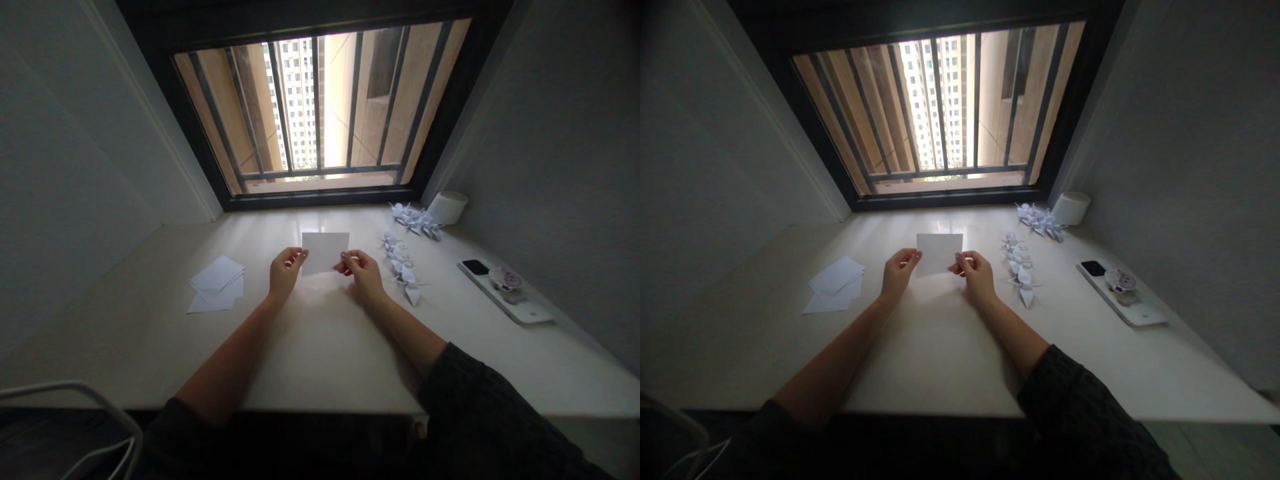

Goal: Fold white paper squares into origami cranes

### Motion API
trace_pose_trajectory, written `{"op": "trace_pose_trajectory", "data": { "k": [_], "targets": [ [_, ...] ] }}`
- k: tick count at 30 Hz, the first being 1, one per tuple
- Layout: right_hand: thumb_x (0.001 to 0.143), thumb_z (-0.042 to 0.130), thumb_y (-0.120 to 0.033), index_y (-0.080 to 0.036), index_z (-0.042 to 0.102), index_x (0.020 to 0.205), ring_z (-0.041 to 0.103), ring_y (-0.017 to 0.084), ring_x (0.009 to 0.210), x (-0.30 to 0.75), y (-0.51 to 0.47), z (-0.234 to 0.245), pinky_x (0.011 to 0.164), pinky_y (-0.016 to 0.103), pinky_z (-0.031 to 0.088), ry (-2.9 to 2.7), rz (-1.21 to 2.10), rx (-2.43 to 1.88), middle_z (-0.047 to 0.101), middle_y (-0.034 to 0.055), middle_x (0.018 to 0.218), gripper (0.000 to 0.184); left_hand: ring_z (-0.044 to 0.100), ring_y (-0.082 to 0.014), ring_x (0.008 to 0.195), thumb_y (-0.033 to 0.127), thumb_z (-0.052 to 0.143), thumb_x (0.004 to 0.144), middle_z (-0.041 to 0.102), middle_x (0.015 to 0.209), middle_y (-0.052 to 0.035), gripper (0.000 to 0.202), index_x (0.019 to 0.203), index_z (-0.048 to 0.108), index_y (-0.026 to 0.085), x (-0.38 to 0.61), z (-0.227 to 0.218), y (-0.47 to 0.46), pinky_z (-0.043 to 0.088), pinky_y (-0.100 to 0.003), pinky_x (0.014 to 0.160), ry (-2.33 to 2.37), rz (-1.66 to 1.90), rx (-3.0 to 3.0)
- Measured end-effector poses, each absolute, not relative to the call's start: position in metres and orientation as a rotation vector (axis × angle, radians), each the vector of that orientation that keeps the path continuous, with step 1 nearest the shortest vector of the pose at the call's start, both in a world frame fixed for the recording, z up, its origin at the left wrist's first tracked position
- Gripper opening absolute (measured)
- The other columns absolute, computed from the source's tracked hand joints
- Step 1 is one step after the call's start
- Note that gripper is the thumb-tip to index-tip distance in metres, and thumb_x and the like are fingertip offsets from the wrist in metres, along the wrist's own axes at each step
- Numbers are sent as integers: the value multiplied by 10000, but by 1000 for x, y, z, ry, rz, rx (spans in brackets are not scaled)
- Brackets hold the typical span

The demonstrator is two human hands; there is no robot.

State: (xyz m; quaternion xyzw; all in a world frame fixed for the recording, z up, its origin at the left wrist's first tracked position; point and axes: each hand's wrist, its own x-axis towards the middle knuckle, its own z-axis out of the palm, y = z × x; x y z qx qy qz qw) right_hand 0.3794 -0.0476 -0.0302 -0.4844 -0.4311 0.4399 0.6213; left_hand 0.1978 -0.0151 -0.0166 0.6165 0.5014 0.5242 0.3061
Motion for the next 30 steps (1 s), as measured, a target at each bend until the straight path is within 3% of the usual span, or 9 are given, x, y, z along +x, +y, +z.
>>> {"op": "trace_pose_trajectory", "data": {
  "k": [7,10,14,16,19,22,24,26,30],
  "targets": [
    [689,610,-576,-183,618,698,442,101,460,382,-48,-33,457,240,345,-1052,873,-1207,551,-19,511,394,482,-106,594,535,616,703,528,570,21,385,583,604,170,201,-11,-21,372,-202,544,1244,1263,1561],
    [677,612,-585,-186,642,696,428,99,472,383,-48,-34,439,238,310,-1067,797,-1258,541,-22,531,401,479,-102,575,528,625,699,536,560,20,379,593,633,165,199,-13,-20,370,-208,541,1263,1308,1515],
    [671,643,-548,-177,633,737,381,89,402,382,-49,-32,410,235,275,-994,932,-1197,482,-48,431,377,512,-117,609,502,674,661,600,618,-2,344,661,692,158,196,-17,-17,385,-219,557,1301,1351,1557],
    [671,647,-541,-172,619,756,427,93,410,380,-49,-29,428,234,325,-964,1026,-1144,567,-16,482,380,516,-119,591,512,666,666,610,618,-4,358,685,705,157,196,-18,-17,383,-221,538,1262,1319,1545],
    [669,636,-566,-169,601,769,568,128,519,379,-50,-26,491,246,417,-958,1090,-1119,704,83,727,412,471,-95,502,518,669,663,568,543,12,372,711,710,152,197,-17,-18,336,-210,468,1242,1280,1511],
    [663,645,-573,-171,590,774,637,162,619,380,-51,-25,521,250,448,-958,1078,-1149,719,116,852,421,368,-63,396,512,672,670,448,427,51,368,755,707,155,198,-15,-19,239,-203,399,1246,1258,1542],
    [656,657,-568,-175,580,759,650,170,640,381,-51,-26,529,250,453,-958,1055,-1171,720,112,859,414,369,-62,368,509,663,685,434,406,60,372,808,700,160,198,-13,-20,257,-201,390,1195,1230,1557],
    [646,667,-565,-181,564,733,656,175,644,382,-50,-27,530,250,451,-967,1029,-1180,721,102,842,407,464,-80,394,509,656,695,537,465,31,387,860,686,161,199,-11,-21,342,-203,419,1118,1185,1543],
    [633,689,-536,-191,556,737,670,194,675,380,-49,-28,557,258,452,-987,1025,-1141,711,63,753,384,663,-169,645,525,649,698,709,811,-93,422,881,663,145,201,-10,-23,492,-260,588,1036,1175,1440]
  ]
}}
